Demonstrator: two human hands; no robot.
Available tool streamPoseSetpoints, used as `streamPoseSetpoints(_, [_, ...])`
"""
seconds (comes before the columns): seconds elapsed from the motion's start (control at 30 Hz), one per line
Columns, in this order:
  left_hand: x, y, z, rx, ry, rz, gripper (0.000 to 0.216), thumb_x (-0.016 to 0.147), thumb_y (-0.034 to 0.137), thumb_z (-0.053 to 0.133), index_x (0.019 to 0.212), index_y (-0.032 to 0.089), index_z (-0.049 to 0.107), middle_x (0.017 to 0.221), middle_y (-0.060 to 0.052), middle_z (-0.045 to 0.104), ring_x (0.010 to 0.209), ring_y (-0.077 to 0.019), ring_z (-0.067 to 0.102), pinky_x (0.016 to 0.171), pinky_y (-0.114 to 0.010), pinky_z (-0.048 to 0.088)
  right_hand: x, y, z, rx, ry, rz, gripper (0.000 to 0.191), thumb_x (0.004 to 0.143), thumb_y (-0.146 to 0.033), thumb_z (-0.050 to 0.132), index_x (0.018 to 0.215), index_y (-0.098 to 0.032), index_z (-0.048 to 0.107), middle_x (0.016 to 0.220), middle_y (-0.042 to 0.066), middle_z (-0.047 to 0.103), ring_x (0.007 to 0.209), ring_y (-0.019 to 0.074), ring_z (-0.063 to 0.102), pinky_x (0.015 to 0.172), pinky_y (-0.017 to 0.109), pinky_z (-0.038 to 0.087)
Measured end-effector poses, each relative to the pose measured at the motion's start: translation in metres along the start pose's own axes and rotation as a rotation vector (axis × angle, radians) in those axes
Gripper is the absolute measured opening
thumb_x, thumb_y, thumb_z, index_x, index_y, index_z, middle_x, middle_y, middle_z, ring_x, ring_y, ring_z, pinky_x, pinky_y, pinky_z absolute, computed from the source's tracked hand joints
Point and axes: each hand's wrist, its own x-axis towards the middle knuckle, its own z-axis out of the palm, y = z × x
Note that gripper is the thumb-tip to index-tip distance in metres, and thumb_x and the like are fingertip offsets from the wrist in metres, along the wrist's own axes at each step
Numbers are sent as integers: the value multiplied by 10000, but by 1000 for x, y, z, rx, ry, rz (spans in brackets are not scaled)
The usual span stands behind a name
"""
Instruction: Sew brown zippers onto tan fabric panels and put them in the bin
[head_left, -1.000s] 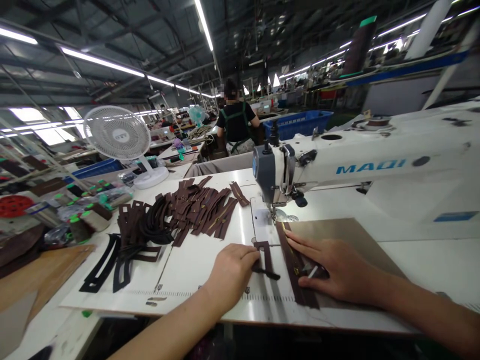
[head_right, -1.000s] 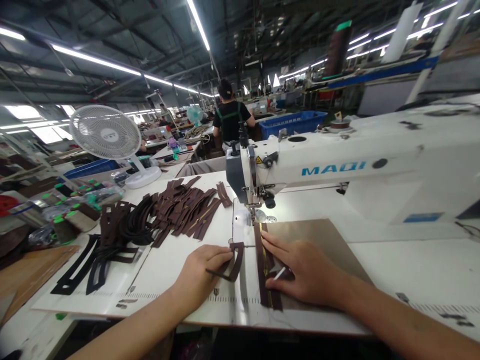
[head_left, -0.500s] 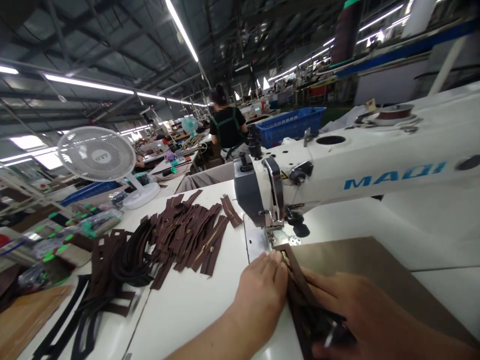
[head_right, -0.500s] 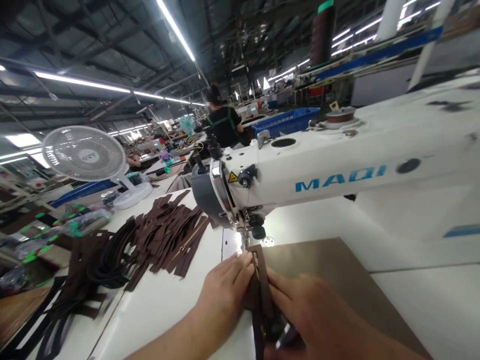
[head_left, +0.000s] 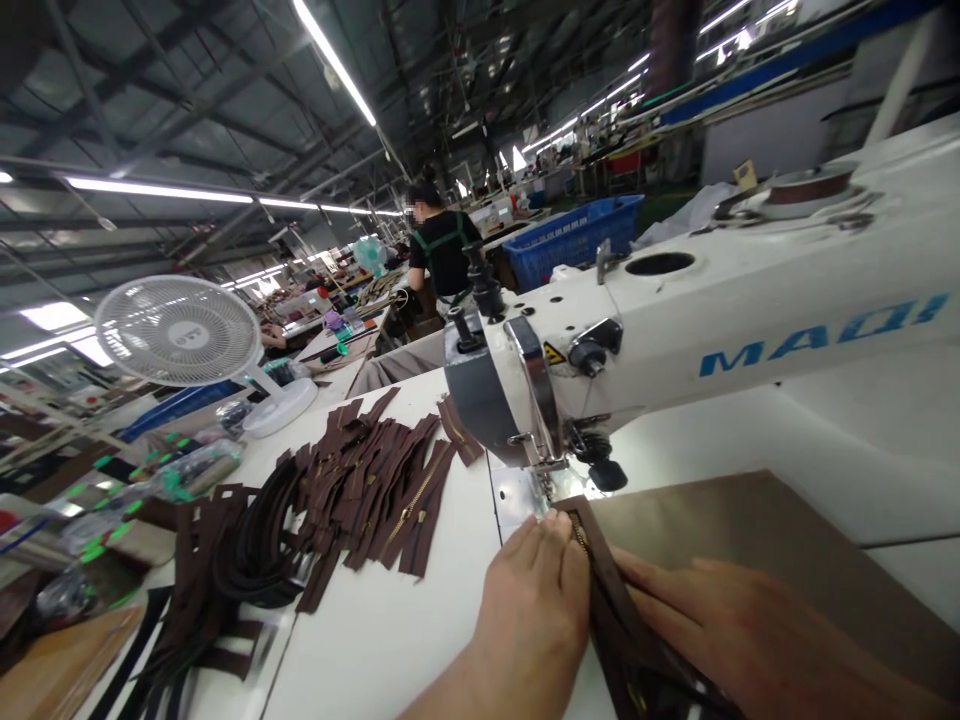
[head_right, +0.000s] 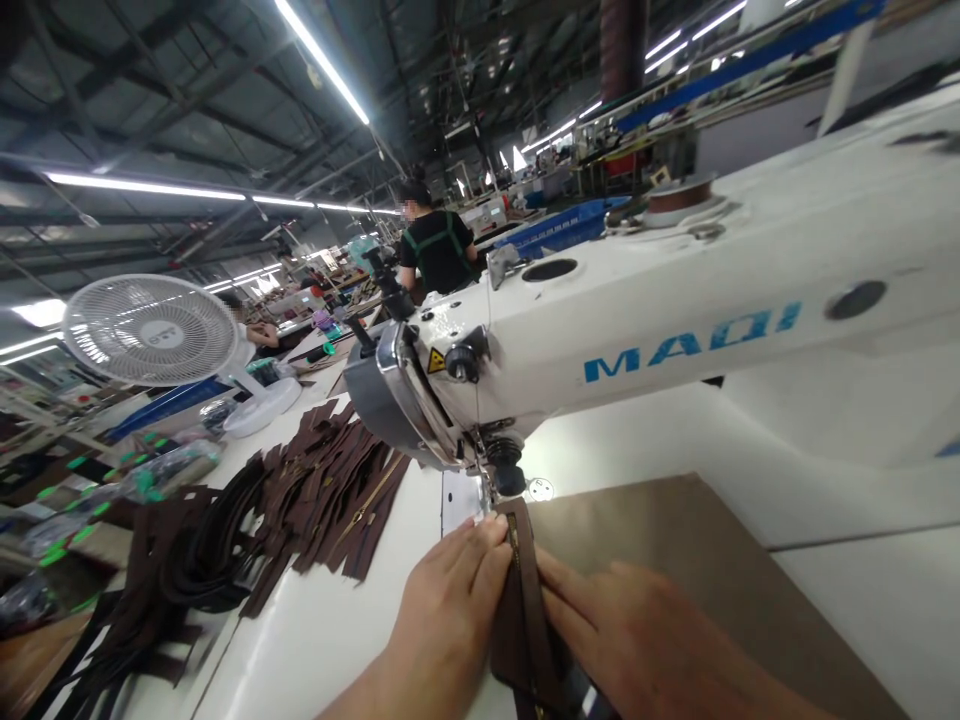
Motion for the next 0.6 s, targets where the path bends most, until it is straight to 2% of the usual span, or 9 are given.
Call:
streamPoseSetpoints(0.07, [1, 0, 2, 8, 8, 4, 391, 1002, 130, 251, 927, 72, 630, 994, -143, 706, 900, -213, 693, 867, -342, 582, 0, -1, 1, -19, 38, 26, 773, 877, -428, 451, 1519, -170, 106, 1257, 144, 593, 659, 278, 646, 506, 401, 517])
streamPoseSetpoints(0.13, [1, 0, 3, 15, 12, 10, 397, 1002, 127, 246, 931, 68, 632, 991, -143, 706, 901, -214, 694, 870, -340, 580, 0, -1, 3, -22, 27, 27, 789, 858, -429, 458, 1521, -180, 110, 1333, 143, 534, 691, 294, 655, 514, 407, 522])
streamPoseSetpoints(0.23, [-1, -2, 3, 6, -2, 22, 379, 998, 123, 260, 937, 72, 631, 987, -135, 710, 909, -216, 697, 867, -335, 580, 1, 4, 7, -20, -12, 17, 711, 825, -369, 478, 1486, -205, 273, 1340, 111, 530, 672, 284, 659, 497, 385, 522])
streamPoseSetpoints(0.33, [-5, -7, 2, 5, -51, 41, 356, 985, 106, 272, 968, 91, 627, 999, -126, 711, 927, -214, 697, 860, -328, 583, 4, 10, 15, -95, 12, 3, 560, 807, -217, 447, 1364, -259, 475, 1275, 57, 587, 516, 199, 614, 424, 317, 476])
streamPoseSetpoints(0.4, [-8, -11, 2, 20, -89, 57, 327, 976, 102, 296, 1020, 107, 620, 1036, -123, 705, 968, -208, 688, 876, -317, 576, 6, 12, 21, -195, 33, -23, 487, 795, -138, 406, 1236, -243, 585, 1242, 38, 611, 416, 132, 542, 378, 272, 423])
streamPoseSetpoints(0.5, [-12, -18, 3, 39, -117, 87, 301, 971, 114, 333, 1114, 130, 597, 1068, -111, 699, 1008, -196, 675, 905, -291, 561, 7, 11, 29, -328, 44, -51, 403, 791, -116, 373, 1069, -186, 657, 1258, 32, 602, 386, 101, 493, 354, 267, 380])
streamPoseSetpoints(0.6, [-15, -23, 4, 51, -102, 128, 311, 978, 150, 340, 1185, 145, 571, 1070, -107, 702, 985, -199, 685, 869, -282, 578, 6, 10, 36, -352, 90, 9, 371, 790, -131, 394, 1035, -214, 660, 1265, -6, 600, 378, 105, 459, 354, 291, 357])
